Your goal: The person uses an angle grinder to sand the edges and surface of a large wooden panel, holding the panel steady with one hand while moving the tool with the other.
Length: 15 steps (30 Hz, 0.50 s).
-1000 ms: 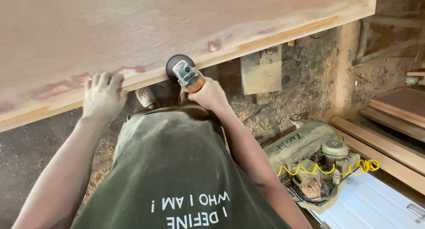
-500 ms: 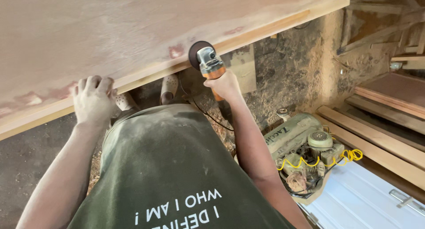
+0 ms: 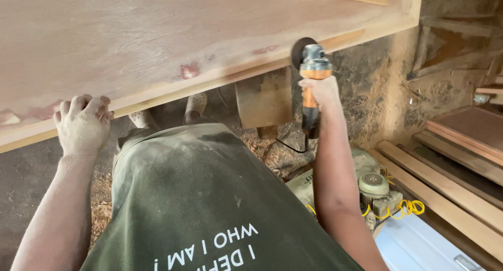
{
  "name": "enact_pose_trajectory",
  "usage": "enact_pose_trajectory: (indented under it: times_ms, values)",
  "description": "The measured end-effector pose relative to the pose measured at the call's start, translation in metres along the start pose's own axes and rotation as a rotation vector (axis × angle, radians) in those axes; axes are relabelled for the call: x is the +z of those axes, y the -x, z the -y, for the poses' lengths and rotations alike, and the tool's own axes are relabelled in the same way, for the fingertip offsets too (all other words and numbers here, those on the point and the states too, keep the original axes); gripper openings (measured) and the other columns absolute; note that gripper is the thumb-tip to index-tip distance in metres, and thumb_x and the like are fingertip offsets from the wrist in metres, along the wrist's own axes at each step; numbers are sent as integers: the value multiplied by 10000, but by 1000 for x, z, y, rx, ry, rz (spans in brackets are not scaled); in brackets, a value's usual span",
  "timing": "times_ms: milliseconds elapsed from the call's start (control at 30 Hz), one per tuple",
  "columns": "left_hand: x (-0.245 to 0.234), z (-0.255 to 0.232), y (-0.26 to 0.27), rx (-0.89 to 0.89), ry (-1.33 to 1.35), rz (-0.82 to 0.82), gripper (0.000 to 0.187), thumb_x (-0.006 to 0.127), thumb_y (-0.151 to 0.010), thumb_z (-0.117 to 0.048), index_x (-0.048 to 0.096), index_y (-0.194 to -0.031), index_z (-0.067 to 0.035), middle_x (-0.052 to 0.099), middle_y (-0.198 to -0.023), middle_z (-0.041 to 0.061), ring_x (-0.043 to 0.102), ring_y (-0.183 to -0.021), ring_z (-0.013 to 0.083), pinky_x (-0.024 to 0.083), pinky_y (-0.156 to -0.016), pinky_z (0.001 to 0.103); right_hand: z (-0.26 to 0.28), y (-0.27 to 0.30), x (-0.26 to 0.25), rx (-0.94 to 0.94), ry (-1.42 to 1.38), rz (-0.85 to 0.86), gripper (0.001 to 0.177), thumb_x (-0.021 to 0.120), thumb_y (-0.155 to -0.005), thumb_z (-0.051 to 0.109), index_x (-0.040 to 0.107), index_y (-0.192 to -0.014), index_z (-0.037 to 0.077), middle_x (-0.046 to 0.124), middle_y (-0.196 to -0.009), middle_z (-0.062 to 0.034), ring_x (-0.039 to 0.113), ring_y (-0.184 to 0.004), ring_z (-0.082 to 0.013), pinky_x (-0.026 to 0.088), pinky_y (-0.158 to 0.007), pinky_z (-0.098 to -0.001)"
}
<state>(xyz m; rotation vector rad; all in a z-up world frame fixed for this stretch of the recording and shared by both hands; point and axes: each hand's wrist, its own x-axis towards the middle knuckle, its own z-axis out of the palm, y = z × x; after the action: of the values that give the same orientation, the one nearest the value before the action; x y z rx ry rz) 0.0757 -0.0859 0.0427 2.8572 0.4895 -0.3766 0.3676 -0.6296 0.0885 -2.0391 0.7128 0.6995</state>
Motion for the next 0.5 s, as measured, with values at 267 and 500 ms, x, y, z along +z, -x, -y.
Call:
enact_pose_trajectory:
  times_ms: [267, 500]
  values:
    - [-2, -2, -2, -15, 17, 19, 184, 714, -1005, -261, 732, -1186, -236, 640, -1281, 38, 525, -1290, 285, 372, -1157, 489, 2, -45, -53, 8, -170, -88, 307, 781, -778, -14, 721, -1079, 3, 720, -800, -96, 706, -633, -193, 592, -584, -342]
    - [-5, 3, -4, 13, 97, 13, 266, 717, -1003, -271, 725, -1266, -234, 623, -1320, 40, 507, -1327, 284, 351, -1196, 489, 9, -7, 8, -10, -123, -63, 306, 779, -740, -37, 736, -1035, 29, 739, -784, -81, 707, -602, -165, 605, -570, -316]
